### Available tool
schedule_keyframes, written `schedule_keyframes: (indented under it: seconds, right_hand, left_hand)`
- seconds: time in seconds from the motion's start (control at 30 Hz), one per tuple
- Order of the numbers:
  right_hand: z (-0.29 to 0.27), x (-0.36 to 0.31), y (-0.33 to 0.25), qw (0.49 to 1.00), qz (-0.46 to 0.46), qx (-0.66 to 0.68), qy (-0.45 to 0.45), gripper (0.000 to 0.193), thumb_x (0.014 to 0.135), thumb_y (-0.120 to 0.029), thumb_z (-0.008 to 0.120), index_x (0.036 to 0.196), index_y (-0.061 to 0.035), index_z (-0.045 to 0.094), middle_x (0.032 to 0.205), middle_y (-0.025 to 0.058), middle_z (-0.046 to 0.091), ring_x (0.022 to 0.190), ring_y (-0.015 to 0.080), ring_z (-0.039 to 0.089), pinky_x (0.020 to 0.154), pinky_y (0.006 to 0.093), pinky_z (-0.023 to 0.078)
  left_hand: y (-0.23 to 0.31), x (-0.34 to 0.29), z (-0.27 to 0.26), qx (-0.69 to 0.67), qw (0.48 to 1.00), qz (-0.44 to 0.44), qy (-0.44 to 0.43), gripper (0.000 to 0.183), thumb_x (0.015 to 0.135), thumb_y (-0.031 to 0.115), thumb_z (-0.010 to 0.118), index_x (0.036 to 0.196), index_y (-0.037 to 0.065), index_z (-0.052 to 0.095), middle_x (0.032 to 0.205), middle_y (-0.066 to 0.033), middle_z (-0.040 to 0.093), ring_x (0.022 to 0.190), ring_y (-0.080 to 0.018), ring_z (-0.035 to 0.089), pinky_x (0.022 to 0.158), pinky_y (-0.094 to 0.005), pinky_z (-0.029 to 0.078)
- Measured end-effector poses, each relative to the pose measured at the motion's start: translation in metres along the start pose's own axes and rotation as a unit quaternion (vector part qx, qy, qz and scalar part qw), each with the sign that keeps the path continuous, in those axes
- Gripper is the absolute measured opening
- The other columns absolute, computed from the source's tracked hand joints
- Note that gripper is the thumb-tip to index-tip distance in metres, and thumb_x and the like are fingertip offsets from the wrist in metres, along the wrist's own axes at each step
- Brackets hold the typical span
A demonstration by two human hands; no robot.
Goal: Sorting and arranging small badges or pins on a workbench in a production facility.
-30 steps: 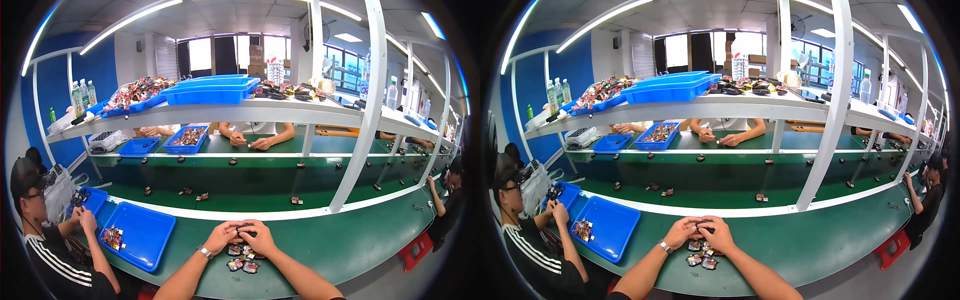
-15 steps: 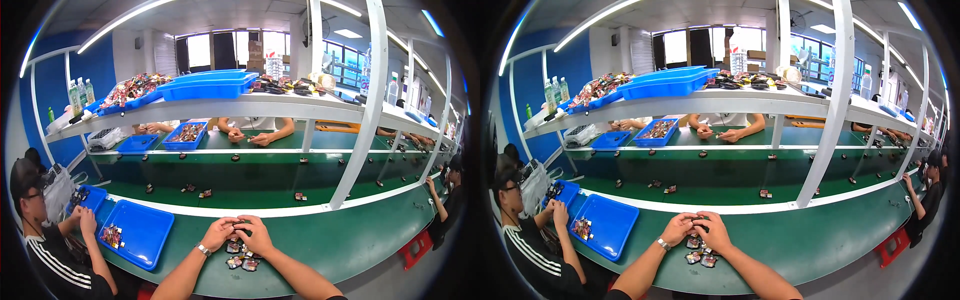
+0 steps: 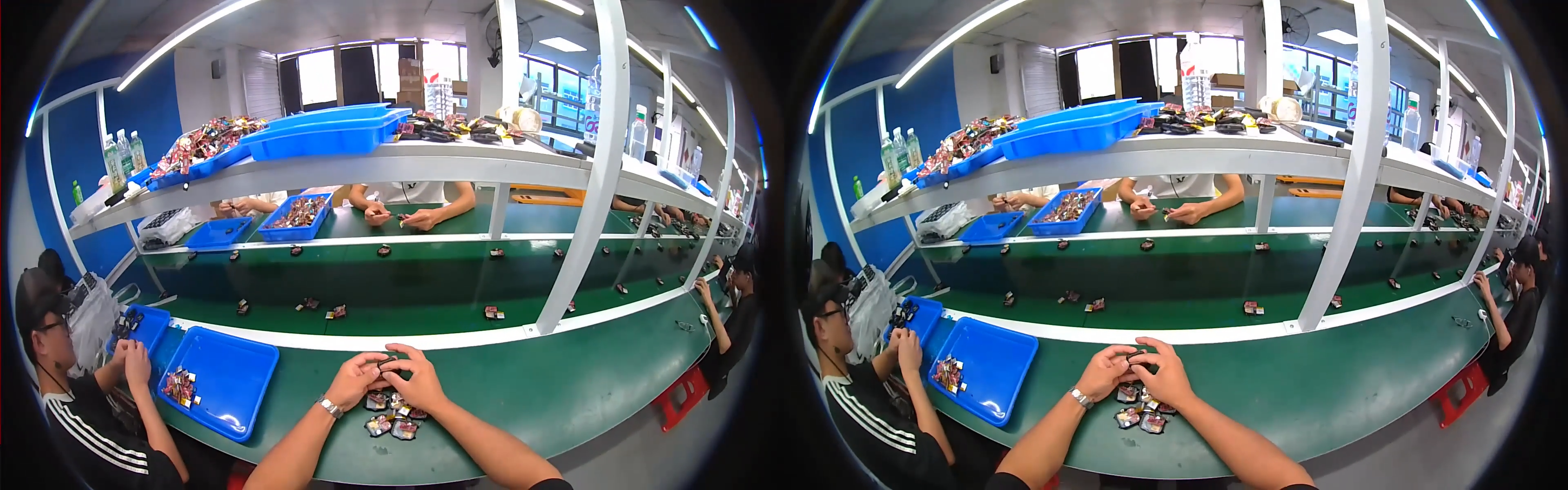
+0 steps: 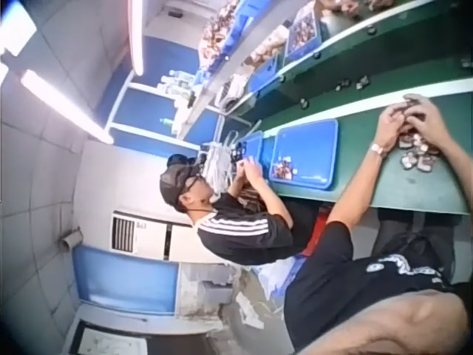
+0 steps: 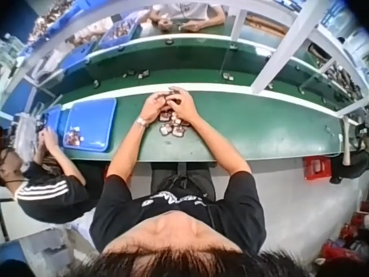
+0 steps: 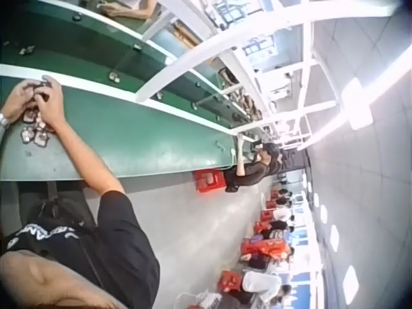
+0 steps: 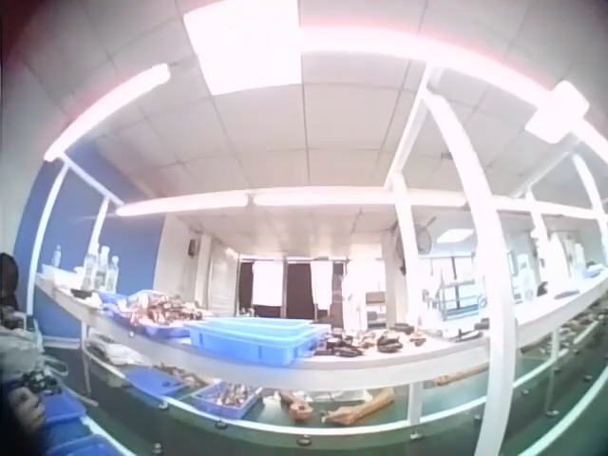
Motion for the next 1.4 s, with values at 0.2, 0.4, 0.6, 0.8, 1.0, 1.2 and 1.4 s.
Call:
schedule_keyframes:
  seconds: [0.2, 0.4, 0.6, 0.8, 1.0, 1.2, 1.4]
  right_hand:
    - [0.002, 0.001, 0.0, 0.998, -0.018, -0.011, -0.06, 0.023, 0.082, -0.011, 0.066, 0.105, -0.0093, 0.068, 0.136, 0.0112, 0.05, 0.123, 0.0323, 0.047, 0.104, 0.0432, 0.04]
    - [-0.001, 0.003, -0.011, 0.994, -0.078, -0.055, 0.044, 0.021, 0.077, 0.0, 0.069, 0.097, -0.0065, 0.067, 0.114, 0.013, 0.057, 0.104, 0.0294, 0.059, 0.085, 0.0359, 0.051]
    - [-0.001, 0.007, -0.012, 0.984, -0.128, -0.114, 0.056, 0.017, 0.075, -0.001, 0.071, 0.091, -0.0053, 0.068, 0.098, 0.01, 0.061, 0.086, 0.0265, 0.064, 0.072, 0.0346, 0.054]
    - [0.001, 0.005, -0.014, 0.977, -0.149, -0.141, 0.065, 0.015, 0.076, -0.004, 0.073, 0.09, -0.0055, 0.069, 0.096, 0.0096, 0.062, 0.083, 0.0251, 0.065, 0.069, 0.034, 0.055]
    - [0.005, 0.004, -0.015, 0.975, -0.142, -0.151, 0.084, 0.016, 0.075, -0.005, 0.074, 0.091, -0.0045, 0.068, 0.095, 0.0097, 0.061, 0.082, 0.0265, 0.064, 0.07, 0.0344, 0.055]
    - [0.006, 0.004, -0.013, 0.975, -0.132, -0.157, 0.08, 0.018, 0.074, -0.004, 0.073, 0.09, -0.0042, 0.066, 0.094, 0.0103, 0.06, 0.084, 0.0274, 0.061, 0.069, 0.0358, 0.053]
    - [0.004, 0.006, -0.012, 0.996, -0.032, -0.041, 0.072, 0.016, 0.077, -0.002, 0.071, 0.092, -0.0018, 0.065, 0.093, 0.0116, 0.061, 0.079, 0.0244, 0.064, 0.067, 0.0321, 0.054]
  left_hand:
    - [0.0, 0.002, 0.002, 0.019, 0.999, 0.029, 0.035, 0.032, 0.095, 0.002, 0.052, 0.127, -0.002, 0.048, 0.115, -0.0159, 0.062, 0.104, -0.0237, 0.064, 0.09, -0.0358, 0.057]
    - [0.006, -0.001, 0.01, 0.022, 0.999, 0.011, 0.027, 0.03, 0.098, 0.004, 0.048, 0.128, -0.001, 0.047, 0.12, -0.0157, 0.059, 0.109, -0.0231, 0.062, 0.093, -0.037, 0.055]
    - [0.007, -0.001, 0.011, 0.038, 0.998, -0.007, 0.05, 0.031, 0.098, 0.005, 0.048, 0.128, -0.002, 0.047, 0.12, -0.0153, 0.059, 0.109, -0.0223, 0.061, 0.093, -0.0365, 0.055]
    - [0.007, 0.0, 0.009, 0.025, 0.999, -0.003, 0.039, 0.03, 0.098, 0.003, 0.045, 0.127, -0.003, 0.047, 0.12, -0.016, 0.06, 0.107, -0.0222, 0.062, 0.092, -0.0332, 0.056]
    - [0.003, 0.001, 0.006, 0.049, 0.997, -0.008, 0.051, 0.029, 0.098, 0.003, 0.045, 0.126, -0.002, 0.049, 0.118, -0.0143, 0.061, 0.106, -0.0209, 0.063, 0.09, -0.033, 0.056]
    - [0.002, 0.001, 0.008, 0.039, 0.997, -0.012, 0.066, 0.026, 0.097, 0.006, 0.05, 0.122, -0.002, 0.051, 0.114, -0.0128, 0.063, 0.102, -0.0186, 0.064, 0.084, -0.0312, 0.058]
    - [0.002, 0.002, 0.011, 0.082, 0.992, 0.028, 0.097, 0.023, 0.096, 0.008, 0.053, 0.118, -0.001, 0.055, 0.109, -0.0113, 0.065, 0.095, -0.0162, 0.065, 0.075, -0.0288, 0.059]
Point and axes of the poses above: each hand's wrist, its own x-axis towards the middle knuckle, its own z-axis out of the palm, y = z × x, the point moved 2 cm from there along x, towards the middle knuckle
